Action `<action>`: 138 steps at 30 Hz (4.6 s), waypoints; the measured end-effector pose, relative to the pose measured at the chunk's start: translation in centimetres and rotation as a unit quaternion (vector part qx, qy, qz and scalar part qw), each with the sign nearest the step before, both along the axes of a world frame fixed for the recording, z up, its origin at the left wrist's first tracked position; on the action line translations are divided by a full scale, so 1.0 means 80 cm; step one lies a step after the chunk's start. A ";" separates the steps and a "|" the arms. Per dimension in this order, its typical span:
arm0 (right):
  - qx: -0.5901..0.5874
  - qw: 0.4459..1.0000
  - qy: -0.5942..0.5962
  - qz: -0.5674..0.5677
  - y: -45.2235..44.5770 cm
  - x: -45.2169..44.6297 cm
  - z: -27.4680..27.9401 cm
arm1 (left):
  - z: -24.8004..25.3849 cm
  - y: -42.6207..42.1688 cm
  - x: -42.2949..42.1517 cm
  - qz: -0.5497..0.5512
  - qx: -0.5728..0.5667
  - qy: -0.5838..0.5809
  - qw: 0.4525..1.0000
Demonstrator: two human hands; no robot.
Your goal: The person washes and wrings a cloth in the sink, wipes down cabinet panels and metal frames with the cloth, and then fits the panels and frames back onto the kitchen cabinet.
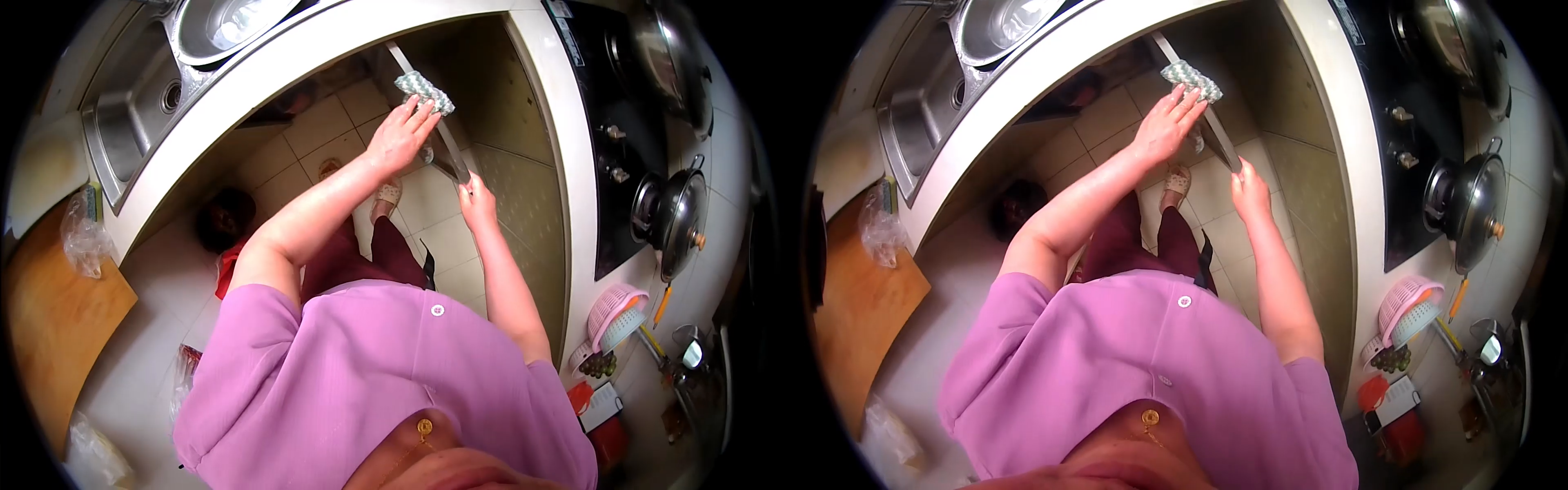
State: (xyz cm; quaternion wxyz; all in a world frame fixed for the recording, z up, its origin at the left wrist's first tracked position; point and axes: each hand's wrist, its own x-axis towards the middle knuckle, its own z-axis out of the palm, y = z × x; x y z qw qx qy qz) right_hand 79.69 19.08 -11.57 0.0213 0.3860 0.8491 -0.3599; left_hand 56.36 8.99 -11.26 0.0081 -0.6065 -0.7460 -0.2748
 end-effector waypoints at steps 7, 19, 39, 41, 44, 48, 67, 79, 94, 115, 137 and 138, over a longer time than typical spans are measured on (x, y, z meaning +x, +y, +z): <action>0.009 1.000 0.016 0.001 -0.021 -0.005 0.011 | 0.024 0.044 -0.115 0.144 -0.133 -0.039 0.980; -0.039 0.996 -0.068 0.042 0.005 -0.002 0.013 | -0.015 -0.020 0.134 0.001 -0.032 -0.126 0.991; -0.390 0.843 0.206 -0.307 0.002 -0.060 0.023 | -0.012 0.007 0.091 -0.028 0.032 -0.165 0.985; -0.341 0.856 0.200 -0.333 -0.009 -0.064 0.037 | -0.018 -0.018 0.117 -0.085 0.036 -0.209 0.974; -0.167 0.931 0.201 -0.255 0.002 -0.058 0.038 | -0.006 -0.067 0.127 -0.135 0.051 -0.258 0.955; -0.180 0.959 0.210 -0.064 -0.016 -0.067 0.098 | 0.019 -0.105 0.111 0.136 0.001 -0.636 0.760; -0.117 0.940 0.315 0.056 0.008 -0.389 0.155 | 0.025 -0.284 -0.093 0.306 -0.186 -0.220 0.908; 0.331 0.899 0.197 0.207 -0.036 -0.457 0.058 | -0.087 -0.293 -0.178 0.317 -0.476 -0.155 0.806; -0.074 0.755 0.194 0.623 -0.474 -0.309 0.050 | -0.094 -0.477 0.053 0.284 -0.395 -0.179 0.855; -0.064 0.770 0.169 0.611 -0.535 -0.351 0.023 | -0.048 -0.515 0.064 0.221 -0.485 -0.097 0.840; -0.060 0.746 0.239 0.619 -0.632 -0.417 0.021 | -0.073 -0.563 0.142 0.443 -0.444 -0.042 0.778; -0.070 0.738 0.216 0.635 -0.623 -0.399 0.022 | -0.078 -0.564 0.143 0.455 -0.431 -0.033 0.779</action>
